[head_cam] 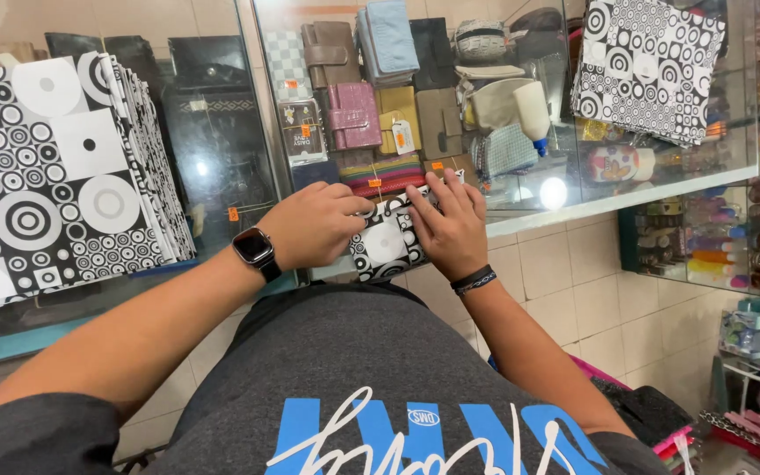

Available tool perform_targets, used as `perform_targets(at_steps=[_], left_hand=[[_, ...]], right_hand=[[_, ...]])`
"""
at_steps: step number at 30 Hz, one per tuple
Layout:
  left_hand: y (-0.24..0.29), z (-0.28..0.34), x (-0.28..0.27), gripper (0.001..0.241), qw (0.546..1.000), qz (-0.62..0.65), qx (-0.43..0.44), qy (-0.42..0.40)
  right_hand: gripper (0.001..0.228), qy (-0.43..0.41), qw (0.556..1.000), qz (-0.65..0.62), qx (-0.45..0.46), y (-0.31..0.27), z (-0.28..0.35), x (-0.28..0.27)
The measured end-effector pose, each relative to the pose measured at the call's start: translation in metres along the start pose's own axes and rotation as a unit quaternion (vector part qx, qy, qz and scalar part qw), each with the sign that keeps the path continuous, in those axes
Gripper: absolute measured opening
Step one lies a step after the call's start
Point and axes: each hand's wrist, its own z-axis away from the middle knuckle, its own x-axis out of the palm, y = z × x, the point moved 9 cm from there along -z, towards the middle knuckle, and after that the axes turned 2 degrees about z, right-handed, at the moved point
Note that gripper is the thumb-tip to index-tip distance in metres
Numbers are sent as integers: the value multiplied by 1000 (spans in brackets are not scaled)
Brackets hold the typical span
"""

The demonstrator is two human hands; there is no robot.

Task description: Packaging wallets in patterned paper using glue at a retail counter

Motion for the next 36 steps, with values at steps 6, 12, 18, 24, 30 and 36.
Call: perform_targets(at_steps=[6,12,18,24,30,36], left_hand=[[5,-20,-1,8,996,16,47,-80],[4,-24,9,18,988,19,58,-142],[3,-23,12,20,984,35,53,-168],[2,-21,21,22,978,23,44,-201],[2,-22,19,26,974,13,39,-221],[-3,-20,15,19,973,69,22,-217]], right_hand=[[39,23,999,33,8,3,1,-2],[42,25,998,53,27,8,6,0],[53,-12,1000,2,8,5,4,6],[52,-13,1000,-20,-3,4,5,8],[54,-19,999,-33,-27,-2,-1,4],[56,-50,999,-20,-7,16,-10,5]])
